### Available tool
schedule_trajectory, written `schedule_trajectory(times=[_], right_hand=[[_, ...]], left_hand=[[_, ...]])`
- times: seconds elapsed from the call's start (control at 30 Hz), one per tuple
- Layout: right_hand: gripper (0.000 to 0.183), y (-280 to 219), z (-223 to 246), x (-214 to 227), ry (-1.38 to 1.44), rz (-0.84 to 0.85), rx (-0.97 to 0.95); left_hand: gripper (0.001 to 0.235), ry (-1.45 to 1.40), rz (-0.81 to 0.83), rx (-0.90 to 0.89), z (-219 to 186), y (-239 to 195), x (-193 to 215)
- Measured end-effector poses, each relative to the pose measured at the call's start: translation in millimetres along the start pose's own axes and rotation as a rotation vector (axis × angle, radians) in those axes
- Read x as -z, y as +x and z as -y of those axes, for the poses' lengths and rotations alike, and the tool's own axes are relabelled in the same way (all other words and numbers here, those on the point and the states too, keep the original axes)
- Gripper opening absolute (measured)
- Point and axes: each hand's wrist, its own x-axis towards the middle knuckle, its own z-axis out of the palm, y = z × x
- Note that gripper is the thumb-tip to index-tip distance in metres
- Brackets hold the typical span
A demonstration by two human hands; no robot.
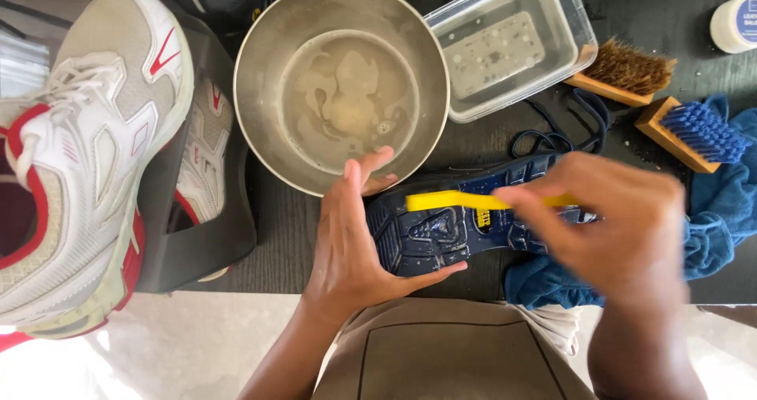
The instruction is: The person wipes the sole of a blue shoe with a blue cloth, then uses a yellow brush dipped in soapy water to scrub the shoe's sole. The person repeatedly dips the brush into a metal bowl of water and scrubs the shoe's textured bottom.
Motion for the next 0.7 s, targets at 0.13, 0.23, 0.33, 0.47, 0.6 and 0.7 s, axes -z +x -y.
schedule_trajectory(times=[0.13, 0.23, 0.33, 0.47, 0.6, 0.7], right_hand=[[0.029, -4.1, 4.8, 2.0, -0.070, 0.005, -0.057], [0.022, 6.5, 29.0, -6.2, -0.068, -0.057, 0.173], [0.021, 7.2, 24.2, 2.4, -0.035, 0.013, 0.165], [0.018, -1.7, 9.6, 15.5, -0.050, 0.146, 0.032], [0.022, 5.3, 29.7, -9.1, 0.069, 0.065, 0.030], [0.010, -5.1, 11.0, 1.4, -0.014, 0.031, -0.131]], left_hand=[[0.134, -0.027, 0.021, 0.042, 2.4, -3.7, -1.0], [0.137, 0.028, 0.065, 0.053, 3.6, -4.6, -0.6], [0.131, 0.082, 0.055, 0.018, 2.9, -1.2, 6.1], [0.121, 0.018, 0.148, 0.104, 5.4, -2.4, 12.0], [0.113, 0.041, 0.122, -0.005, 7.4, 1.2, 15.0], [0.095, -0.049, 0.239, 0.039, 2.8, 13.0, 32.2]])
